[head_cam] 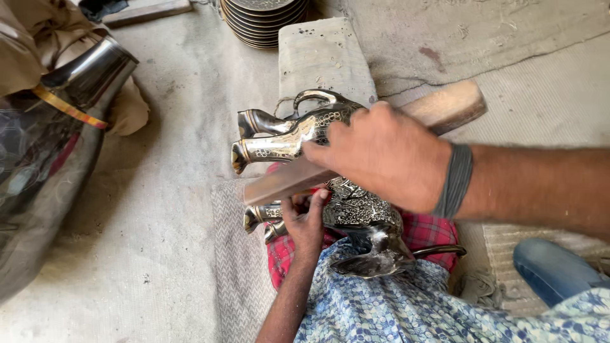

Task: The person uses a small chisel and a wooden mallet to engrave decorative patterns into a silver-colored metal elephant figurine. The person holds the figurine steady with the left hand and repeatedly taps the chisel with the mallet in the right hand.

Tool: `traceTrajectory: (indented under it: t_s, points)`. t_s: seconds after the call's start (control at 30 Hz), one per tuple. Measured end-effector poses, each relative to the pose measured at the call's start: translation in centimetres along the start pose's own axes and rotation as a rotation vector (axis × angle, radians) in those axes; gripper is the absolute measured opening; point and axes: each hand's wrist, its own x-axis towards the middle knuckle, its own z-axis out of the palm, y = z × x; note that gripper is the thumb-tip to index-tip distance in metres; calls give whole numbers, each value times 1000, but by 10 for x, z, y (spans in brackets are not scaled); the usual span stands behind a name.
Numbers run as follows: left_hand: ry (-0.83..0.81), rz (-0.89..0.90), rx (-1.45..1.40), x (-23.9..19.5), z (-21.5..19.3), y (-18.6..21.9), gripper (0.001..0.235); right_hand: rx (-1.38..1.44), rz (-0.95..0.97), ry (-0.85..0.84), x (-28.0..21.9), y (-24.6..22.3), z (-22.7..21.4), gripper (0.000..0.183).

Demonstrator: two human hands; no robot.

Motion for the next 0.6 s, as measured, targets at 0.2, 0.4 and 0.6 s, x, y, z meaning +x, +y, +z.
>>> traceTrajectory:
  t_s: [0.2,0.4,0.6]
  points:
    - [-51,23,69,-3,1,-1,40,69,30,102,-17,-3,-10,61]
    - [-170,126,198,8,1,14,29,239,114,77,-40,13,3,84]
    - [-473,225,567,31,-6,46,24,396,193,288,-84,21,50,86]
